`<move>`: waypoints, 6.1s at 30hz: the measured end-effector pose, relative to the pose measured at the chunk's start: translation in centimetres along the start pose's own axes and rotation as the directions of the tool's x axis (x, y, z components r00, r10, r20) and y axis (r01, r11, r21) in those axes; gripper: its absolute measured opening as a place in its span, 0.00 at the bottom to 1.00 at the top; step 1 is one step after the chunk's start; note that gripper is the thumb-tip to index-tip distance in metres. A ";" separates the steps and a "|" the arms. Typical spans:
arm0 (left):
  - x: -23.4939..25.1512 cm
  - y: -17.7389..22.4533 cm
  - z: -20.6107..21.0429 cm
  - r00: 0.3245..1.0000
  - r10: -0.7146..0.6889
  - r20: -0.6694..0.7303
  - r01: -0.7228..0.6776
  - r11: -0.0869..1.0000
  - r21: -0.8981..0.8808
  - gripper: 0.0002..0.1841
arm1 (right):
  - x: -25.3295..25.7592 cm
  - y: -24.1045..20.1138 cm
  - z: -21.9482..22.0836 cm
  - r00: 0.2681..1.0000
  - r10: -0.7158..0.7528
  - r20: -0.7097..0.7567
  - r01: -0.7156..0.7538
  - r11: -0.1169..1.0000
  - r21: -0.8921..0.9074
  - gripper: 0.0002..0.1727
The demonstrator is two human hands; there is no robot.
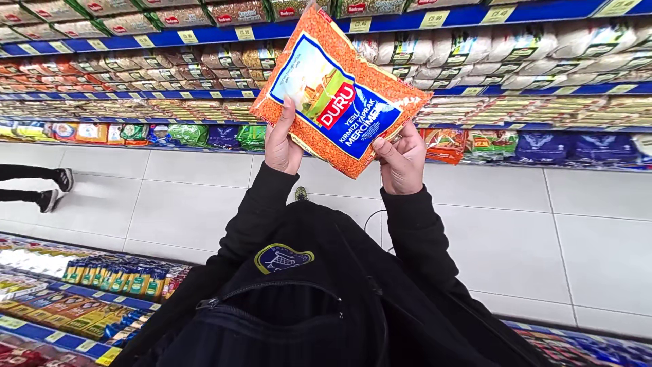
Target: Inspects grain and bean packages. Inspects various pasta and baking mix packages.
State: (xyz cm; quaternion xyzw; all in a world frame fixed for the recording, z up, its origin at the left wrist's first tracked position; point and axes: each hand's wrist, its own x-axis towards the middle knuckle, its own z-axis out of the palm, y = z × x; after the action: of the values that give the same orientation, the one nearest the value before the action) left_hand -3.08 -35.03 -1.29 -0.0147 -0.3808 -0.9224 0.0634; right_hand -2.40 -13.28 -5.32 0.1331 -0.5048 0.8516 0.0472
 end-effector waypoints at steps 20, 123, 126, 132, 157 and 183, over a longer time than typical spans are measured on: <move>-0.1 -1.1 0.9 1.000 -0.020 -0.002 0.020 1.000 0.008 0.23 | -0.2 -0.4 -1.5 1.000 -0.002 -0.018 0.002 1.000 0.016 0.30; 0.3 -9.5 -15.7 0.847 -0.326 -0.421 0.465 0.837 0.287 0.16 | -2.8 17.6 -9.6 0.668 0.653 -0.357 -0.718 0.692 -0.075 0.22; -3.4 -7.8 -14.3 0.896 -0.264 -0.358 0.391 0.850 0.352 0.16 | -4.5 16.0 -7.8 0.701 0.658 -0.277 -0.694 0.718 -0.051 0.21; -8.0 -4.2 -12.0 0.940 -0.220 -0.260 0.312 0.864 0.396 0.16 | -7.0 13.7 -4.9 0.704 0.689 -0.171 -0.702 0.712 -0.021 0.19; -8.7 5.7 -18.2 0.946 -0.285 -0.152 0.321 0.888 0.329 0.15 | -9.0 16.9 4.9 0.695 0.702 -0.153 -0.712 0.702 -0.009 0.18; -1.1 -2.6 -15.8 0.770 -0.396 -0.500 0.580 0.761 0.290 0.17 | 20.3 32.0 -24.8 0.373 0.558 -0.741 -0.630 0.739 0.240 0.26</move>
State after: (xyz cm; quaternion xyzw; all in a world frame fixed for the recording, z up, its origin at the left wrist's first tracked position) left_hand -2.00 -44.21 -14.38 0.2952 -0.5414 -0.7802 -0.1051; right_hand -33.18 -8.32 -38.16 -0.4390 -0.4805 0.7580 -0.0441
